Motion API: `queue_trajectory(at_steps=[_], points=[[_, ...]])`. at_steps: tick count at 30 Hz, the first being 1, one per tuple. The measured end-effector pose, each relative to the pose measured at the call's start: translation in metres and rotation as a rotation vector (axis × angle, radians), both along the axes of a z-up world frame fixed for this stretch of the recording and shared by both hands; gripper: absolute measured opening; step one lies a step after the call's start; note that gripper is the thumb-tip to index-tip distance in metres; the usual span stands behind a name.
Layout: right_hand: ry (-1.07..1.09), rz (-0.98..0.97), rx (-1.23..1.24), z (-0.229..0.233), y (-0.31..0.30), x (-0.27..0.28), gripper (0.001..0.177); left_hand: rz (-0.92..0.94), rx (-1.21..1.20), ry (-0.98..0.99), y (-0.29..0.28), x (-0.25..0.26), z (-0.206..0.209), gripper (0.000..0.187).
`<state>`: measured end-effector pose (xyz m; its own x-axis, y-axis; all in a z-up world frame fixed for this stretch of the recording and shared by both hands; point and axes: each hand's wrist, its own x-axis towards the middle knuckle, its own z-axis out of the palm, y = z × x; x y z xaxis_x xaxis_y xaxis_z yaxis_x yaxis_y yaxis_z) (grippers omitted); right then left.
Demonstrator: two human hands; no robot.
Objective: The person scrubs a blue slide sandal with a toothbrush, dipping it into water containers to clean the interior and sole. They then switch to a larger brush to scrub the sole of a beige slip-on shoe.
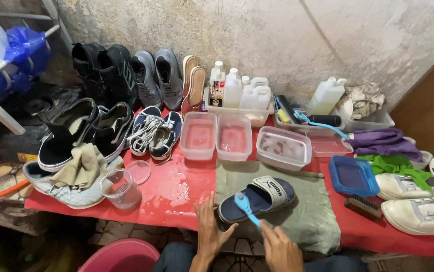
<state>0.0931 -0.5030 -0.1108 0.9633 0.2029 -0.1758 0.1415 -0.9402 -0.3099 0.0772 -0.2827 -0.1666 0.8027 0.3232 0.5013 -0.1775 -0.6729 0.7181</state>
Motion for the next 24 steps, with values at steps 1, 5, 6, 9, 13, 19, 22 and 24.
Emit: queue_trajectory(at_steps=[1,5,6,9,13,19,22,24], points=[[0.002,0.001,0.000,-0.001,-0.003,0.000,0.046,0.001,0.000,0.002,0.001,-0.001,-0.002,0.116],[-0.178,0.040,-0.002,0.000,-0.010,0.013,0.042,-0.025,-0.041,-0.010,0.004,-0.001,-0.012,0.111],[-0.308,0.019,0.007,-0.001,-0.013,0.019,0.040,-0.014,-0.055,-0.005,0.004,-0.001,-0.016,0.112],[-0.177,0.100,0.074,-0.036,-0.001,0.000,0.050,0.040,-0.019,-0.004,0.007,-0.002,-0.027,0.111],[-0.075,0.124,-0.051,-0.019,-0.015,-0.006,0.050,0.024,-0.063,-0.015,0.005,-0.001,-0.018,0.117],[-0.234,0.064,0.090,-0.020,0.022,-0.003,0.047,0.024,-0.047,-0.044,0.005,-0.007,-0.014,0.114],[-0.199,0.156,-0.034,-0.046,0.014,-0.027,0.052,0.027,-0.090,0.019,0.004,-0.008,-0.014,0.112],[-0.112,0.049,0.060,-0.032,-0.012,-0.023,0.047,0.038,-0.030,-0.029,0.003,-0.007,-0.017,0.114]])
